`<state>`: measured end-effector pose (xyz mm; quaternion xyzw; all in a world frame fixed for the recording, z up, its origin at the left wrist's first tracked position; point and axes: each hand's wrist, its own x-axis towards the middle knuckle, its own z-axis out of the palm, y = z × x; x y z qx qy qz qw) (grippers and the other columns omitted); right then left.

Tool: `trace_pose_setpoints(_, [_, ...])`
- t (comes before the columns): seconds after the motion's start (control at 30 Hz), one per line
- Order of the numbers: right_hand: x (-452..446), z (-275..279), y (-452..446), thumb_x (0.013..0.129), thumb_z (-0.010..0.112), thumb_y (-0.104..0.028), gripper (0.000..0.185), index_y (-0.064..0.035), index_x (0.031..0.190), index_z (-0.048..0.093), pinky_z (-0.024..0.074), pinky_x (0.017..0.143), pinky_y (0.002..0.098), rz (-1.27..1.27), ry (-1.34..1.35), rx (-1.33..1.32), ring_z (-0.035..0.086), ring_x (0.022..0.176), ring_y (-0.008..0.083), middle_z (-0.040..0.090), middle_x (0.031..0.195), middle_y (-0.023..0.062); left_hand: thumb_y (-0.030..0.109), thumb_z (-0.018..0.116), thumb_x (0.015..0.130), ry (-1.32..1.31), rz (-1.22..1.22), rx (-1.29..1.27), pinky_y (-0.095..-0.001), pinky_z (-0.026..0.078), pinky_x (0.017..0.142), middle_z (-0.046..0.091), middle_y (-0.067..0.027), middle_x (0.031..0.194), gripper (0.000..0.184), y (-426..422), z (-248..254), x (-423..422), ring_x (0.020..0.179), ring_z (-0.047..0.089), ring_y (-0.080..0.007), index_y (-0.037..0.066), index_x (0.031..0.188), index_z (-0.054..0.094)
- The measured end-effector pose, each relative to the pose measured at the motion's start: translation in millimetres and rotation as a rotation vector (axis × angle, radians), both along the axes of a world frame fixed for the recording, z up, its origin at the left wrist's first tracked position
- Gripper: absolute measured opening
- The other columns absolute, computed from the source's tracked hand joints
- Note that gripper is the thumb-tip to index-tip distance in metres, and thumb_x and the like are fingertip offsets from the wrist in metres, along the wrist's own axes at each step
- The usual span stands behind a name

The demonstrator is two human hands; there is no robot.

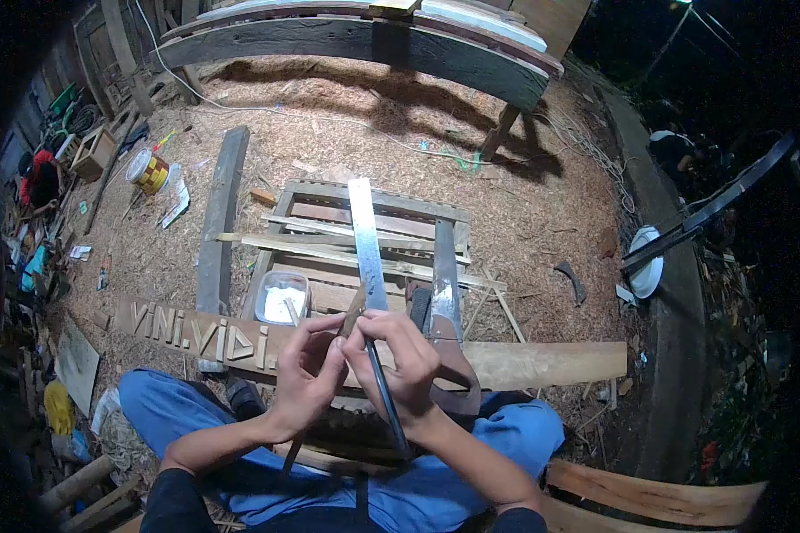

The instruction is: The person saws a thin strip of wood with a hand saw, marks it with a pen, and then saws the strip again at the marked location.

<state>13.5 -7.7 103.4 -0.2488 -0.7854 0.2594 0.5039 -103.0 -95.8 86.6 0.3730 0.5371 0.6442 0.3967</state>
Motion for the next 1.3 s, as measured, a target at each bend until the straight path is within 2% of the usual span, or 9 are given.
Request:
trace_pose_setpoints(0.2, [-3, -3, -1, 0.076, 0.081, 0.004, 0.021, 0.0026, 0.094, 0.07, 0.0577, 0.077, 0.0329, 0.029, 0.028, 0.04, 0.074, 0.085, 0.0264, 0.074, 0.092, 0.0177, 0.002, 0.058, 0.105, -0.01, 0.032, 0.035, -0.0283, 0.053, 0.09, 0.07, -0.0104, 0.113, 0.03, 0, 1, -1, 0.106, 0.066, -0.0125, -0.003, 0.135, 0.057])
trace_pose_setpoints(0.43, [4, 2, 0, 0.079, 0.081, 0.003, 0.024, 0.0025, 0.099, 0.068, 0.0604, 0.079, 0.0368, 0.037, 0.023, -0.048, 0.076, 0.089, 0.0317, 0.073, 0.096, 0.0194, 0.01, 0.059, 0.107, -0.24, -0.066, -0.048, -0.0215, 0.045, 0.056, 0.066, -0.0061, 0.099, 0.035, -1, 6, -3, 0.069, 0.056, -0.0053, 0.002, 0.139, 0.051])
trace_pose_setpoints(0.47, [5, -1, 1, 0.084, 0.077, 0.003, 0.021, 0.0033, 0.103, 0.068, 0.0591, 0.082, 0.0332, 0.058, 0.056, -0.12, 0.074, 0.091, 0.0246, 0.073, 0.102, 0.0186, 0.011, 0.059, 0.107, -0.337, -0.096, -0.01, -0.021, 0.042, 0.051, 0.065, -0.0059, 0.097, 0.035, -1, 5, -4, 0.063, 0.053, -0.0046, 0.003, 0.14, 0.05])
trace_pose_setpoints(0.53, [8, -5, 8, 0.092, 0.07, 0.003, 0.022, 0.0043, 0.114, 0.064, 0.0577, 0.087, 0.029, 0.096, 0.074, -0.149, 0.07, 0.097, 0.0158, 0.071, 0.113, 0.0183, 0.011, 0.06, 0.106, -0.374, -0.118, -0.019, -0.0216, 0.043, 0.051, 0.065, -0.0067, 0.098, 0.035, 0, 4, -6, 0.063, 0.054, -0.0053, 0.003, 0.139, 0.05])
trace_pose_setpoints(0.63, [12, 1, 12, 0.093, 0.069, 0.004, 0.022, 0.0051, 0.114, 0.063, 0.0578, 0.087, 0.0299, 0.074, -0.006, -0.123, 0.071, 0.098, 0.0168, 0.071, 0.112, 0.0179, 0.013, 0.063, 0.106, -0.376, -0.146, -0.026, -0.022, 0.043, 0.051, 0.066, -0.0084, 0.099, 0.035, 0, 4, -6, 0.062, 0.055, -0.0062, 0.003, 0.137, 0.052])
trace_pose_setpoints(0.67, [6, 2, 9, 0.085, 0.077, 0.0, 0.02, 0.0013, 0.103, 0.069, 0.0582, 0.077, 0.034, 0.005, 0.092, -0.186, 0.075, 0.087, 0.0248, 0.075, 0.1, 0.0187, 0.014, 0.064, 0.105, -0.341, -0.15, -0.025, -0.022, 0.044, 0.051, 0.066, -0.0091, 0.1, 0.035, 0, 5, -6, 0.062, 0.056, -0.0065, 0.003, 0.136, 0.052])
trace_pose_setpoints(0.9, [11, -6, 6, 0.084, 0.077, 0.002, 0.021, 0.0023, 0.103, 0.068, 0.0592, 0.079, 0.0344, 0.017, 0.075, -0.152, 0.075, 0.087, 0.0259, 0.074, 0.097, 0.0183, 0.017, 0.063, 0.106, -0.412, -0.166, -0.054, -0.0219, 0.042, 0.047, 0.065, -0.0092, 0.1, 0.036, 2, 7, -8, 0.056, 0.055, -0.0074, 0.002, 0.136, 0.051])
trace_pose_setpoints(0.97, [14, -9, 7, 0.092, 0.068, 0.007, 0.019, 0.0049, 0.111, 0.063, 0.0599, 0.084, 0.0317, 0.121, 0.058, -0.158, 0.073, 0.092, 0.0198, 0.071, 0.112, 0.0211, 0.019, 0.06, 0.108, -0.435, -0.182, -0.039, -0.0217, 0.039, 0.044, 0.065, -0.0089, 0.099, 0.036, 2, 6, -10, 0.052, 0.054, -0.0076, 0.001, 0.138, 0.049])
trace_pose_setpoints(1.3, [9, -8, 8, 0.091, 0.069, 0.008, 0.016, 0.0045, 0.106, 0.063, 0.0601, 0.082, 0.0312, 0.128, 0.039, -0.115, 0.074, 0.091, 0.0203, 0.071, 0.109, 0.0229, 0.022, 0.056, 0.11, -0.405, -0.167, -0.063, -0.0212, 0.037, 0.042, 0.064, -0.0079, 0.095, 0.039, 3, 6, -11, 0.049, 0.053, -0.0067, -0.001, 0.139, 0.048])
